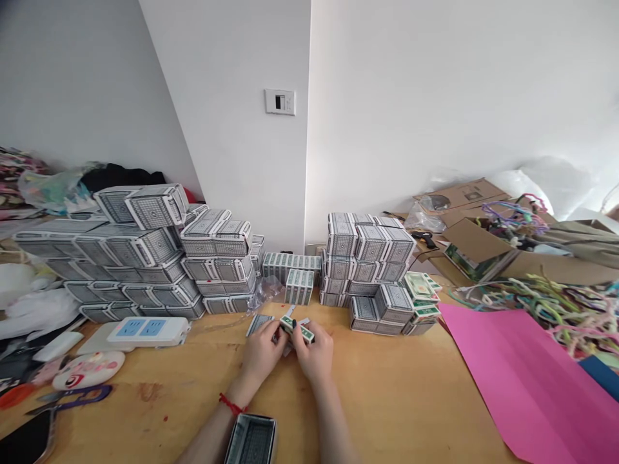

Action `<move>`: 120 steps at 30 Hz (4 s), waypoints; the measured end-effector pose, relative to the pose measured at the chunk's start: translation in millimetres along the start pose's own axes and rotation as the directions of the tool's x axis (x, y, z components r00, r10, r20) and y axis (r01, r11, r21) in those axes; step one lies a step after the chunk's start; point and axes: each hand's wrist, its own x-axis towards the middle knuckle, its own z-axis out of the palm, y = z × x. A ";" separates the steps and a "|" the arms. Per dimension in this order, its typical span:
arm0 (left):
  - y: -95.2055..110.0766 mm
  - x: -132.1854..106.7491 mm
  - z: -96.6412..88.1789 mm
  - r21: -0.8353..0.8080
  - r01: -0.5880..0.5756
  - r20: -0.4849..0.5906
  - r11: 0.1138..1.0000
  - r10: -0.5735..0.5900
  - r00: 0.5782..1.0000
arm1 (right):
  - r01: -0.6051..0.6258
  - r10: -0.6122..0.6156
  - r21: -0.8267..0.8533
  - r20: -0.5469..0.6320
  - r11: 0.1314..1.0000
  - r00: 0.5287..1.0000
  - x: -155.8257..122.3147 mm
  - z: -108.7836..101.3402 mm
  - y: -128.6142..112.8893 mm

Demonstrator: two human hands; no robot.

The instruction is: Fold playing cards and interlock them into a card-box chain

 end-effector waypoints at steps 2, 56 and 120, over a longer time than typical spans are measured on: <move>0.6 -0.1 0.1 0.003 -0.001 0.018 1.000 0.001 1.000 | -0.016 0.016 -0.001 0.007 1.000 1.000 1.0 -0.8 1.3; -4.7 -1.5 2.6 -0.073 -0.091 -0.128 0.993 0.082 0.988 | -0.012 0.016 -0.065 0.060 0.998 0.998 4.6 -2.8 1.0; -2.7 15.6 -15.9 -0.745 0.393 0.448 0.539 -0.034 0.894 | -0.472 0.494 0.647 0.166 0.599 0.854 20.6 -4.3 15.0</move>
